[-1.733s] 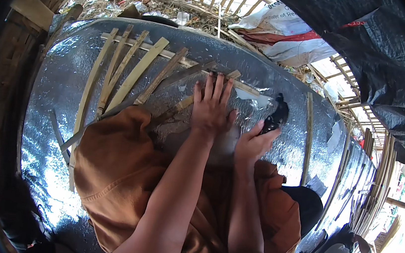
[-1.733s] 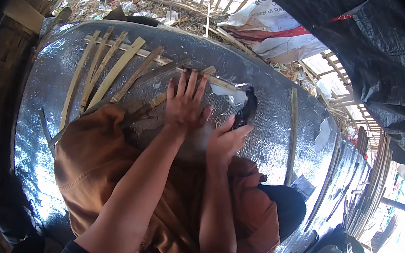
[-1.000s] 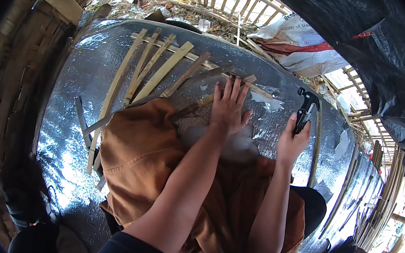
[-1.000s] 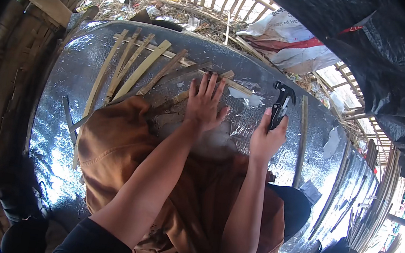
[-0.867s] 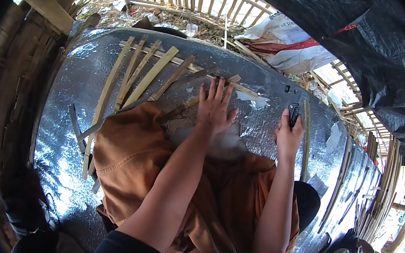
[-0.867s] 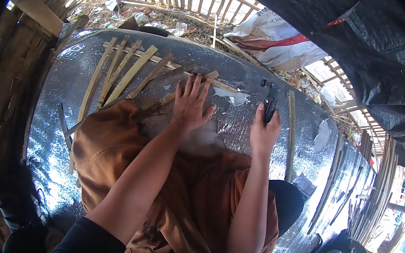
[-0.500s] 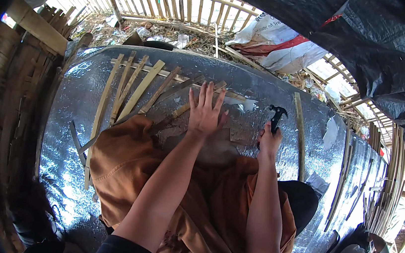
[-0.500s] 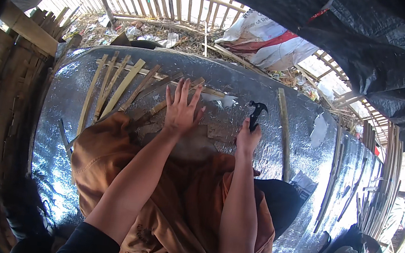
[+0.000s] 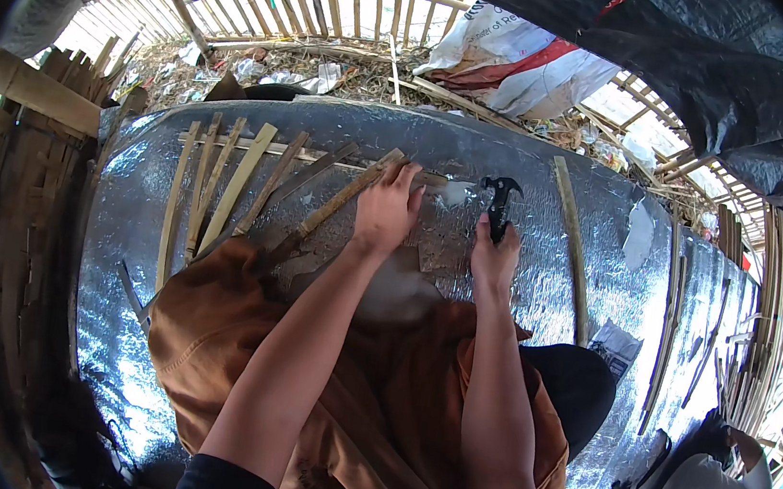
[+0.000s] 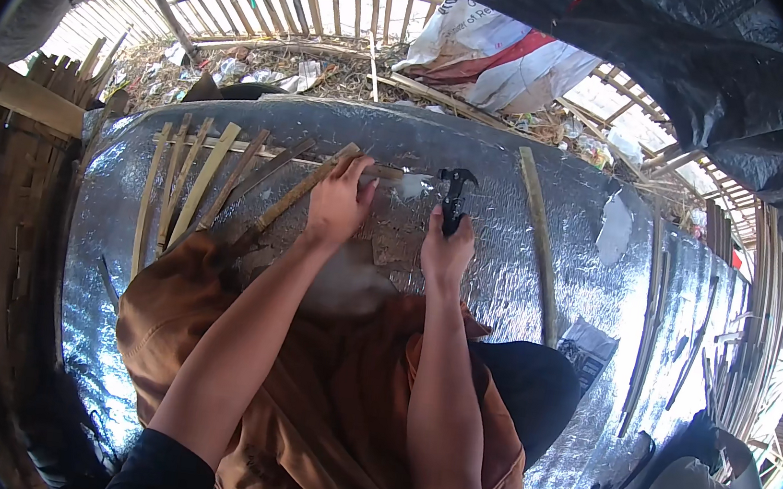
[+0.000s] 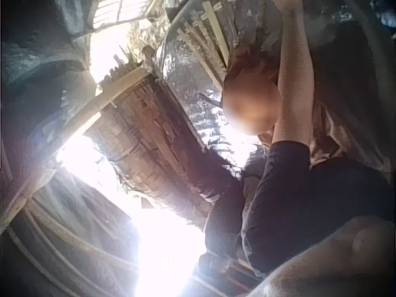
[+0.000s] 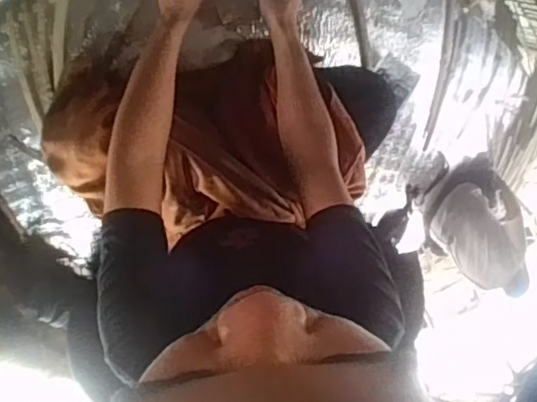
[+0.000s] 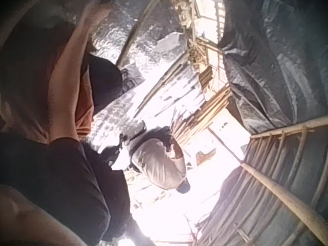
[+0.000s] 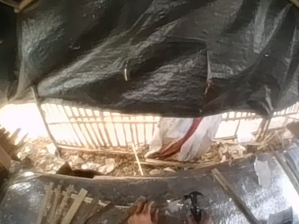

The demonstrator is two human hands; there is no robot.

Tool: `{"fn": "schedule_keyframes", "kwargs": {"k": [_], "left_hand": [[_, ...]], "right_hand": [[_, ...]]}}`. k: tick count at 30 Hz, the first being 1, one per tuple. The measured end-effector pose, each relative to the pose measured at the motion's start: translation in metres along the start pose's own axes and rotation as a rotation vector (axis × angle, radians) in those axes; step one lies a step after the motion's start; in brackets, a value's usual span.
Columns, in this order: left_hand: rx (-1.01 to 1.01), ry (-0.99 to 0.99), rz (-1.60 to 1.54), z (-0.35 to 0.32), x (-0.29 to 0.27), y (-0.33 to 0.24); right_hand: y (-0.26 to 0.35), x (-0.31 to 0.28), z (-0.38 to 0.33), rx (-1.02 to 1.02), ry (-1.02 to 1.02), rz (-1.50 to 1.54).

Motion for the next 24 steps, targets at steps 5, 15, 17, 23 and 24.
{"fn": "schedule_keyframes", "kwargs": {"k": [5,15,17,23,24], "left_hand": [[0.051,-0.019,0.017,0.009,0.002,0.005],[0.048,-0.063,-0.068,0.013,0.005,0.007],[0.021,-0.059,-0.070,0.012,0.005,0.009],[0.039,-0.066,-0.070,0.014,0.003,0.007],[0.040,-0.066,-0.070,0.014,0.003,0.005]], "right_hand": [[0.008,0.002,-0.003,-0.015,0.019,-0.029],[0.017,-0.003,-0.007,-0.001,0.013,0.003],[0.017,-0.004,-0.006,-0.020,0.015,-0.027],[0.011,-0.002,-0.003,-0.011,0.003,0.015],[0.011,-0.003,-0.003,-0.011,0.002,0.016]]}}
Point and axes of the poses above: each hand's wrist, its own z-axis towards the middle knuckle, its own x-axis out of the palm, y = z × x, the point moved 9 cm from there along z, towards the middle knuckle, and after that the axes turned 6 degrees about -y, right-handed, at the moved point
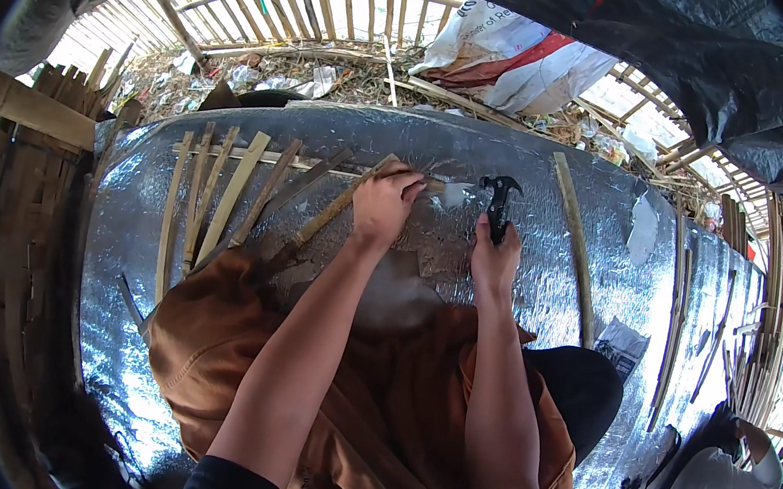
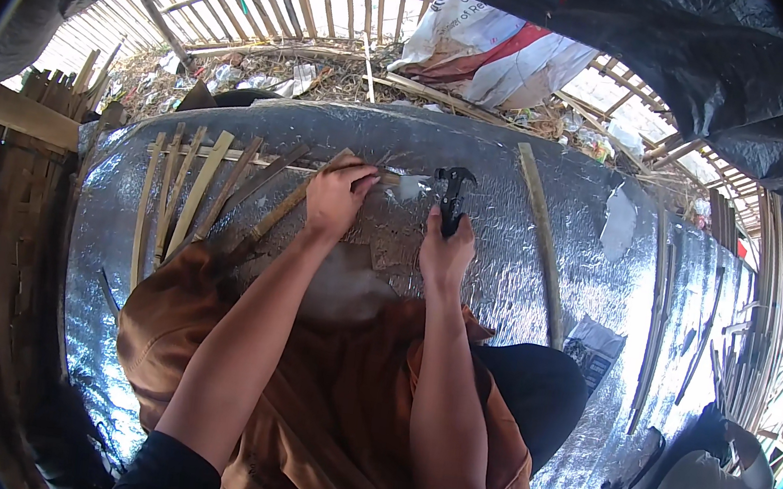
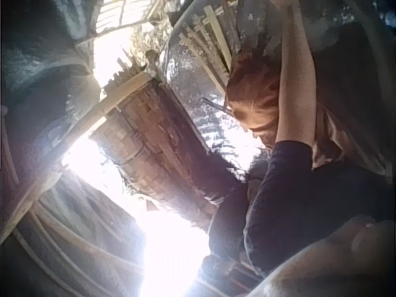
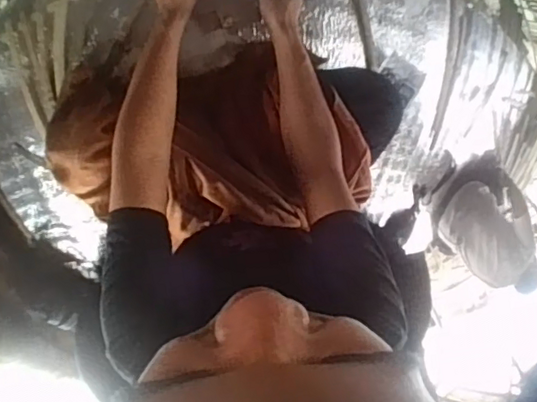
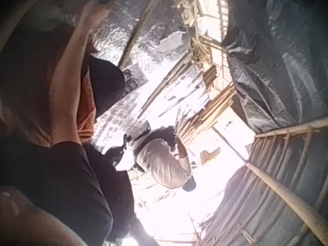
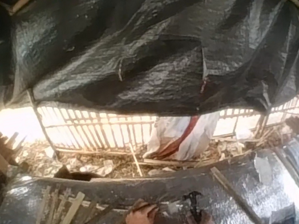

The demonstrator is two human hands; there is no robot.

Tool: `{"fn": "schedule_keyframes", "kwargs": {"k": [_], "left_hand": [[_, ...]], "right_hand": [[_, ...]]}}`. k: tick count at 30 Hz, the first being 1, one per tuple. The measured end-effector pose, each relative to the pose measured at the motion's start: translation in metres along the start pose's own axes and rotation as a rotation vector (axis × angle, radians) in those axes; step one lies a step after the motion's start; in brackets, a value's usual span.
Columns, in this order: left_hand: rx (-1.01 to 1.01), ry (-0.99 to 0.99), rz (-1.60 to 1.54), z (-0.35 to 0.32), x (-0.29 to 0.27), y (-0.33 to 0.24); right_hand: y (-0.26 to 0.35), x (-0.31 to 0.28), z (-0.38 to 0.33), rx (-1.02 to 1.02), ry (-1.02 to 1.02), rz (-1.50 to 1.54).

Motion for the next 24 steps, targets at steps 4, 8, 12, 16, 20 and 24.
{"fn": "schedule_keyframes", "kwargs": {"k": [4,8,12,16,20,24], "left_hand": [[-0.008,0.012,0.007,0.001,-0.001,0.000],[-0.012,0.012,0.023,0.000,0.000,0.003],[-0.022,0.019,0.011,0.001,0.001,0.003],[-0.032,0.030,0.027,0.002,0.002,0.001],[-0.045,0.020,0.018,0.002,0.003,0.005],[-0.049,0.014,0.021,0.002,0.003,0.008]], "right_hand": [[0.001,0.001,-0.001,0.011,0.012,-0.010],[-0.002,0.002,-0.001,0.016,0.017,-0.014],[0.000,0.001,0.002,-0.113,-0.052,-0.062],[-0.006,0.001,0.004,-0.080,-0.045,-0.073],[0.001,-0.001,0.001,-0.091,-0.038,-0.066],[0.005,-0.002,-0.004,0.012,0.005,-0.043]]}}
Point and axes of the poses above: each hand's wrist, its own z-axis towards the middle knuckle, its own x-axis out of the palm, y = z × x, the point moved 9 cm from there along z, towards the middle knuckle, and after that the axes turned 6 degrees about -y, right-handed, at the moved point
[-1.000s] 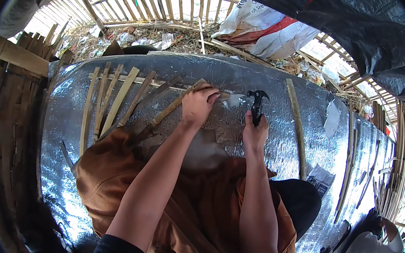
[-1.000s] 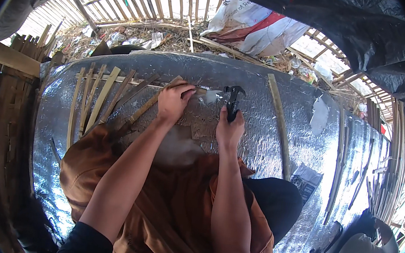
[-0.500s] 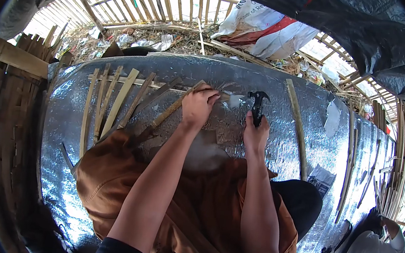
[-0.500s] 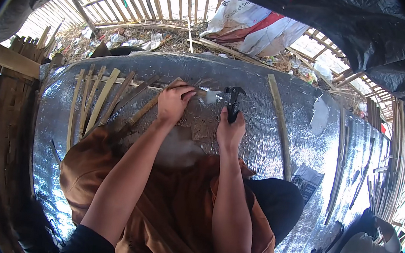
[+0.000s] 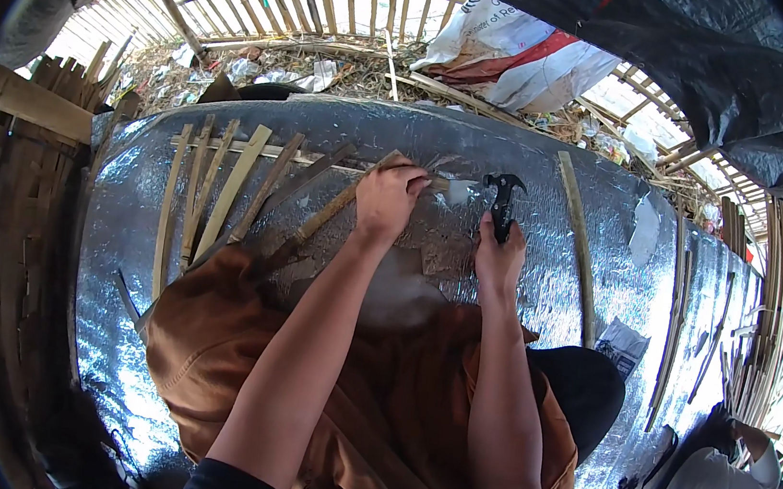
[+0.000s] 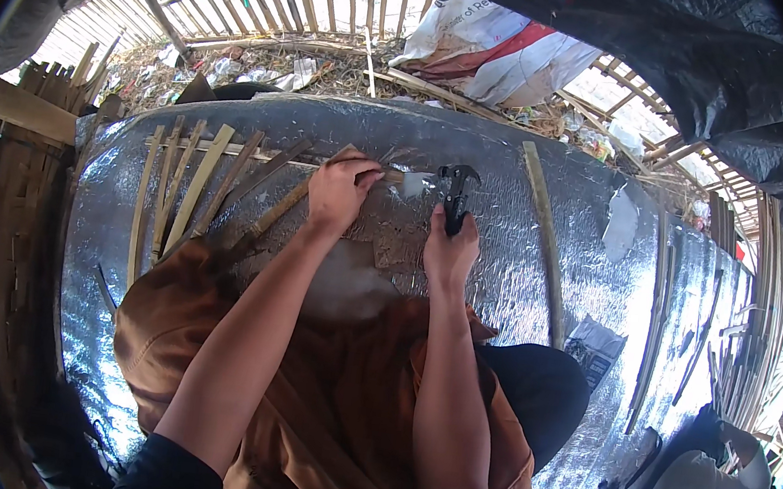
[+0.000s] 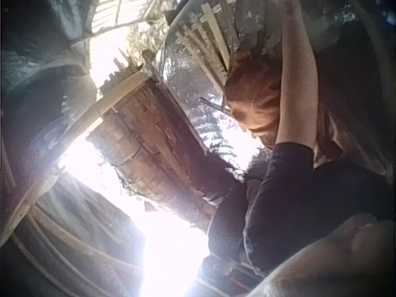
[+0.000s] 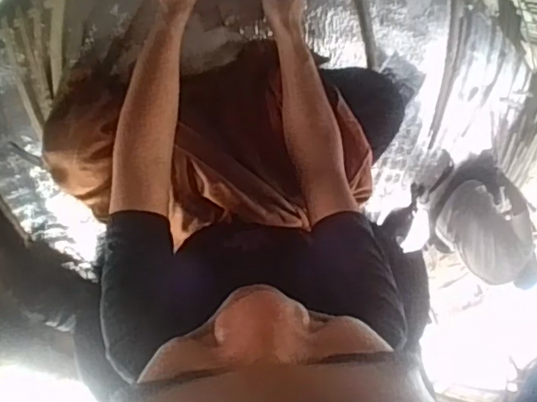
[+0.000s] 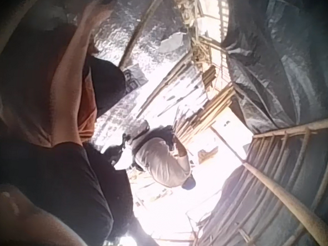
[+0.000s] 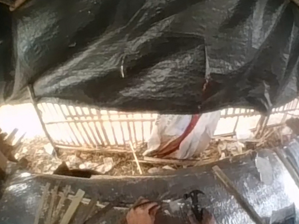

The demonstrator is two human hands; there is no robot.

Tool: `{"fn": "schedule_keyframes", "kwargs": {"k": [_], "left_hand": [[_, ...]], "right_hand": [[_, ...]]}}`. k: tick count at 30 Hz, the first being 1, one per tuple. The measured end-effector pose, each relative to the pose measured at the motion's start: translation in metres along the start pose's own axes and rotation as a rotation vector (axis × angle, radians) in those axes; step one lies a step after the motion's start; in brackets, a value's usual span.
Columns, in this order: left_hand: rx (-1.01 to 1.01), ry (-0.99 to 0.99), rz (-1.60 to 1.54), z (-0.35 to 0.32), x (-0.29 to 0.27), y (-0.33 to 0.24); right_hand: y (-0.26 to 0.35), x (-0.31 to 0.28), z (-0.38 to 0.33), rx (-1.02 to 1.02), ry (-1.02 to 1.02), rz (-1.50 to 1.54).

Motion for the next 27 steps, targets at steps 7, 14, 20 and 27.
{"fn": "schedule_keyframes", "kwargs": {"k": [7,14,20,27], "left_hand": [[-0.044,0.019,-0.022,0.002,0.000,-0.002],[0.078,0.061,-0.014,-0.014,0.001,-0.005],[0.200,0.062,0.113,-0.038,-0.012,-0.016],[0.247,0.164,0.454,-0.052,-0.019,-0.015]], "right_hand": [[-0.007,0.000,0.003,-0.002,0.001,0.003],[0.020,-0.007,-0.009,-0.165,-0.055,-0.072],[0.047,-0.001,-0.035,-0.325,0.006,-0.229],[0.070,0.014,-0.062,-0.611,0.064,-0.365]]}}
Point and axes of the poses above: each hand's wrist, its own z-axis towards the middle knuckle, its own x-axis out of the palm, y = z × x, the point moved 9 cm from there along z, towards the middle knuckle, and after that the axes turned 6 degrees about -y, right-handed, at the moved point
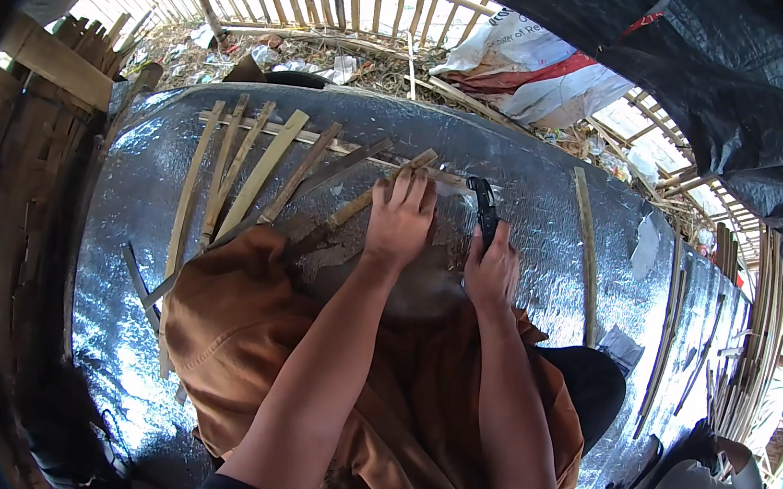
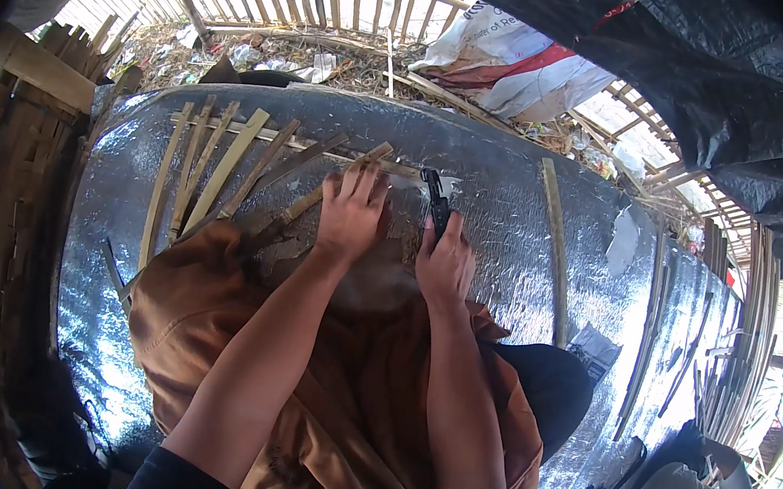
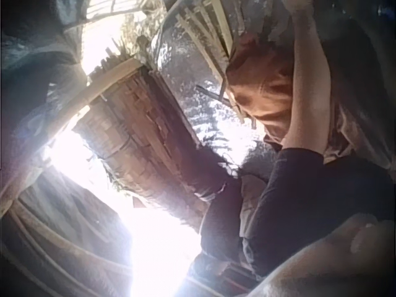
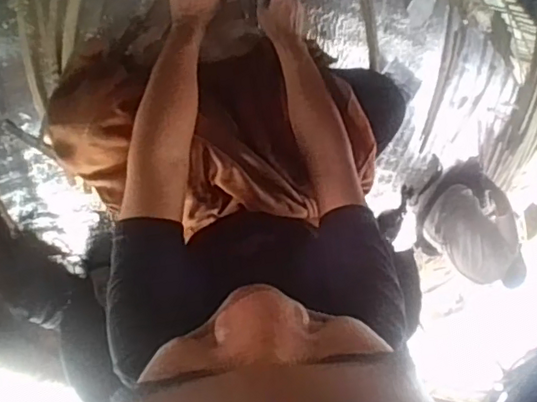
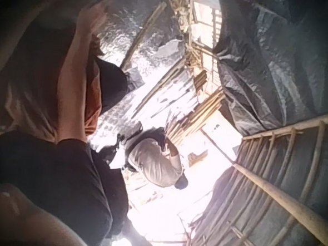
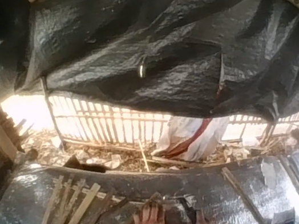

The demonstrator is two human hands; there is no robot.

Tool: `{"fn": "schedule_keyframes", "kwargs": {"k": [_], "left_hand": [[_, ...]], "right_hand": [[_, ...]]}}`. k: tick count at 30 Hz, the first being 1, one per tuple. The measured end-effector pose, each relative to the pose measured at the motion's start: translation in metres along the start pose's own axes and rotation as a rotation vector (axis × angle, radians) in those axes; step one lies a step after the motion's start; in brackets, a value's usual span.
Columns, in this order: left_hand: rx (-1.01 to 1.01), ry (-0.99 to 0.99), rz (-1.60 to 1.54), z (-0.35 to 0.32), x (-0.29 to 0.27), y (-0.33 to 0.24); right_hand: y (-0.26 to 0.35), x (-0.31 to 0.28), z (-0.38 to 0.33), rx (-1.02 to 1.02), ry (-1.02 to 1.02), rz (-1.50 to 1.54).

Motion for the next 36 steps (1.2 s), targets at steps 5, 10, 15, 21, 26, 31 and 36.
{"fn": "schedule_keyframes", "kwargs": {"k": [5,10,15,21,26,31,36], "left_hand": [[-0.151,-0.068,0.160,0.000,-0.018,0.015],[-0.317,-0.044,0.063,-0.009,-0.013,0.027],[-0.313,0.001,0.097,-0.008,-0.009,0.028],[-0.329,0.044,0.080,-0.008,-0.002,0.031],[-0.333,0.067,0.077,-0.008,0.000,0.030],[-0.324,0.060,0.079,-0.006,-0.001,0.029],[-0.330,-0.010,0.031,-0.009,-0.003,0.034]], "right_hand": [[0.003,0.011,0.001,-0.002,0.113,-0.087],[0.003,0.017,0.002,0.010,0.133,-0.129],[0.002,0.019,0.001,0.010,0.129,-0.155],[0.004,0.021,0.002,-0.002,0.128,-0.157],[0.007,0.018,0.002,-0.009,0.113,-0.185],[0.009,0.016,0.006,-0.045,0.153,-0.190],[0.013,-0.004,0.034,-0.184,0.181,-0.244]]}}
Point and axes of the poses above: each hand's wrist, its own z-axis towards the middle knuckle, its own x-axis out of the palm, y = z × x, the point moved 9 cm from there along z, towards the middle knuckle, and after that the axes turned 6 degrees about -y, right-handed, at the moved point
